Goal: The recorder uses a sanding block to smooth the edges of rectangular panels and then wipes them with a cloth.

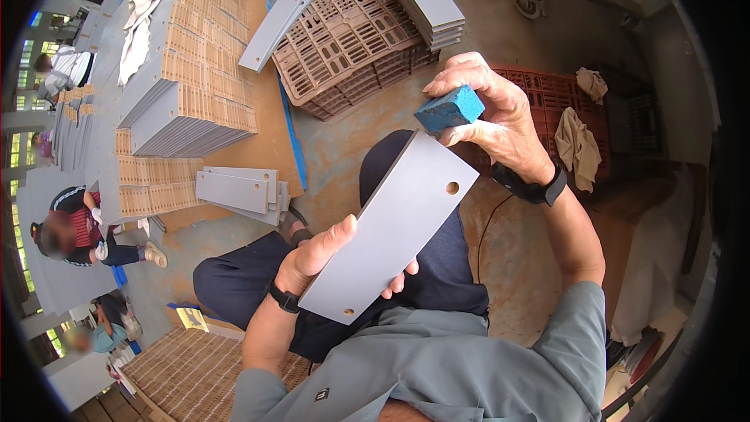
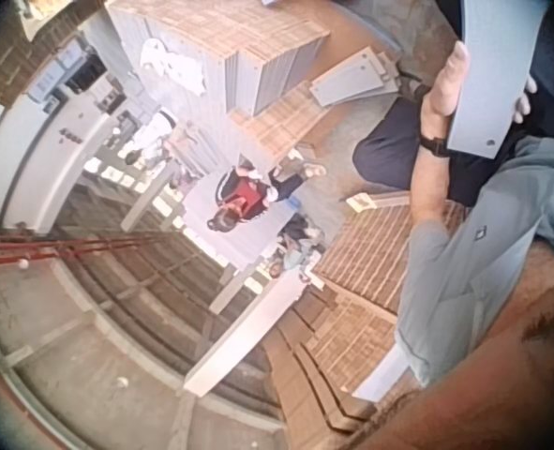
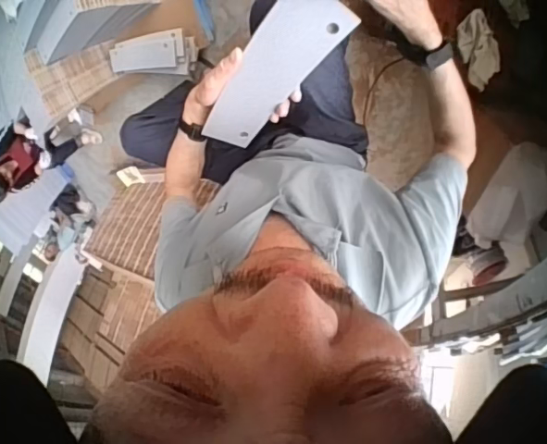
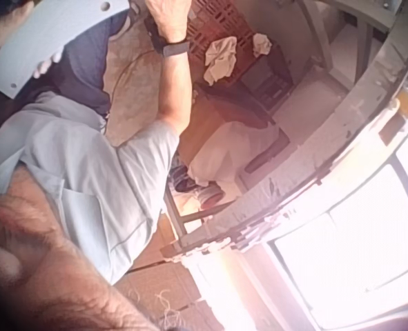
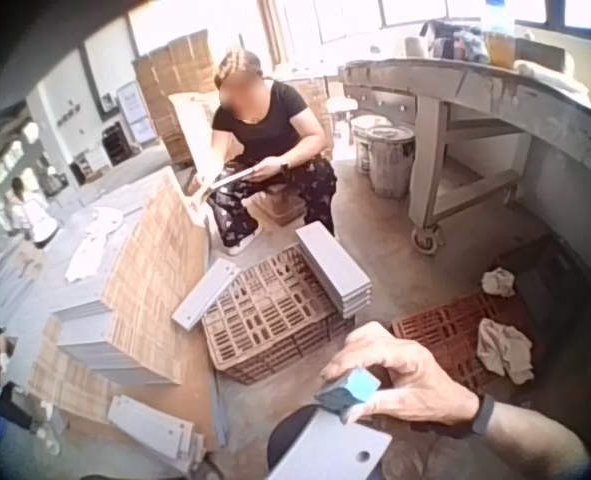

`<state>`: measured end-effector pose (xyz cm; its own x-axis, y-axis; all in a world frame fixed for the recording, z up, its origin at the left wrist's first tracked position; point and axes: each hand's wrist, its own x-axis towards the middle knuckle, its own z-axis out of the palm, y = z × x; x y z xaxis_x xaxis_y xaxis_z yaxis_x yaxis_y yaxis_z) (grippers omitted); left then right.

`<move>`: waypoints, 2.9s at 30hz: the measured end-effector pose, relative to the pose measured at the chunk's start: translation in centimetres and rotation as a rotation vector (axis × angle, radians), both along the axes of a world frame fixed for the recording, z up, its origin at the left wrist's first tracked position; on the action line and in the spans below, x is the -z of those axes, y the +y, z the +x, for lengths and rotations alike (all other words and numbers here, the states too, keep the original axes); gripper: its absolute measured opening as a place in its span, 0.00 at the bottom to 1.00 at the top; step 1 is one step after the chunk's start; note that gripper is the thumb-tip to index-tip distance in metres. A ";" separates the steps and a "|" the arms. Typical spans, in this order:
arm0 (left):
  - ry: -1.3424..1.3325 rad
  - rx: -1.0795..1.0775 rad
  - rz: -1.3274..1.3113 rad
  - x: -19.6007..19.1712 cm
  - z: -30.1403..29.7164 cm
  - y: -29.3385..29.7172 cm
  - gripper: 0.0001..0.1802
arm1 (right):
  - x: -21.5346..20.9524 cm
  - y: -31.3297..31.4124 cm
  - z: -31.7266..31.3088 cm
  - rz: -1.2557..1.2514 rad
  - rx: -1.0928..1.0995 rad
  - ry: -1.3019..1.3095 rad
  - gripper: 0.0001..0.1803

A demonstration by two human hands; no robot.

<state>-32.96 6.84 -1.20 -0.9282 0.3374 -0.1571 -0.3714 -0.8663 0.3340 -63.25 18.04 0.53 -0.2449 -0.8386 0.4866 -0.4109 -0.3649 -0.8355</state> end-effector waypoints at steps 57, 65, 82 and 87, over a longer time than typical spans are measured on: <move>-0.014 -0.113 -0.071 -1.1 0.3 -0.4 0.48 | -4.1 -1.8 -2.2 0.035 0.369 0.883 0.21; -0.134 -0.742 -1.954 -4.1 1.8 -4.5 0.53 | -7.7 -0.4 -1.0 0.033 0.389 -0.206 0.20; -0.407 -0.917 -2.527 -5.3 9.2 -6.9 0.58 | -9.5 -14.2 9.0 -0.151 -0.115 -0.233 0.20; -0.411 -0.878 -2.544 -5.3 9.4 -6.9 0.59 | -7.2 -16.3 10.7 -0.105 -0.119 -0.197 0.21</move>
